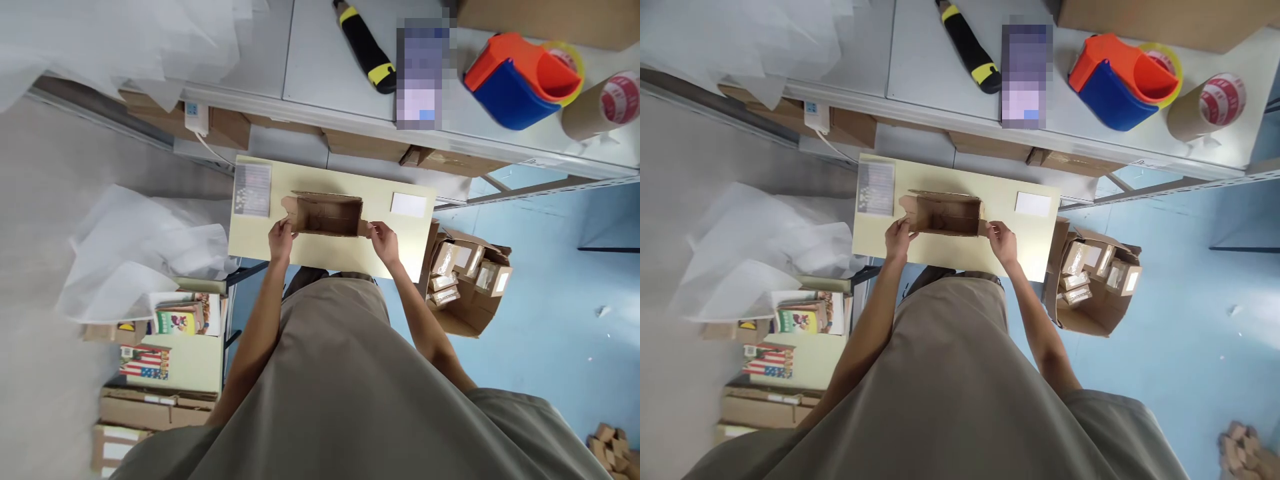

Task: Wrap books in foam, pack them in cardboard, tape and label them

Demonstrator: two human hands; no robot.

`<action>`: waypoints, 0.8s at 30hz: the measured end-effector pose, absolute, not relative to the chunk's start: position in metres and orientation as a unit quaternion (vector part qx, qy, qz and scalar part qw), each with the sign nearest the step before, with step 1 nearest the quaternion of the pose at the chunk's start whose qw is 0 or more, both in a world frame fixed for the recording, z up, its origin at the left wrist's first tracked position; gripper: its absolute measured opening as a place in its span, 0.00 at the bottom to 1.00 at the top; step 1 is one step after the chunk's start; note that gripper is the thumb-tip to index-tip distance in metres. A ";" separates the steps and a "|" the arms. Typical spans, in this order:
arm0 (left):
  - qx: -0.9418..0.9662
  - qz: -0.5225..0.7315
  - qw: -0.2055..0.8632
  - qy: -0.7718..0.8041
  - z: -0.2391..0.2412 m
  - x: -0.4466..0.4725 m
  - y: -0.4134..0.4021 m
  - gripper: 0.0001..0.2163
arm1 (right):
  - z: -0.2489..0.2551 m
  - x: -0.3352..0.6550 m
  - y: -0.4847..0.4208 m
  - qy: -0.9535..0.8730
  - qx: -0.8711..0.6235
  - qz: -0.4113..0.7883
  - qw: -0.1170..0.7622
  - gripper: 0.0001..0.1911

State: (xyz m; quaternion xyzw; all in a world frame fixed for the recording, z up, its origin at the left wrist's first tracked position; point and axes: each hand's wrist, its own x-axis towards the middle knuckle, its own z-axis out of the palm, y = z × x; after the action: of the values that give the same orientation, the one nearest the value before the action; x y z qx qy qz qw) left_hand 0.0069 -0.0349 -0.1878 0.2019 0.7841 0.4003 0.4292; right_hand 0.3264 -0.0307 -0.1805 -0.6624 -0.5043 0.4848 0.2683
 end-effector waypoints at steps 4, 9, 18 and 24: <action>0.253 0.359 0.451 0.777 -0.186 0.004 -0.036 0.16 | -0.163 0.315 -0.030 -0.494 -0.684 0.442 0.304 0.34; 0.347 0.336 0.462 0.744 -0.176 -0.018 -0.036 0.25 | -0.129 0.278 -0.033 -0.536 -0.696 0.322 0.351 0.29; 0.369 0.320 0.429 0.760 -0.193 -0.121 -0.011 0.21 | -0.088 0.124 -0.014 -0.621 -0.600 0.329 0.382 0.18; 0.373 0.226 0.397 0.808 -0.238 -0.200 0.010 0.23 | -0.157 0.001 0.014 -0.588 -0.591 0.479 0.277 0.21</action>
State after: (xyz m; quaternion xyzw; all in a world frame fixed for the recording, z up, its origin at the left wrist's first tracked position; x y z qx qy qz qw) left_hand -0.1998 0.0096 -0.2379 0.3733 0.8076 0.2259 0.3967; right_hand 0.0013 0.0140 -0.1572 -0.5906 -0.5876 0.4786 0.2771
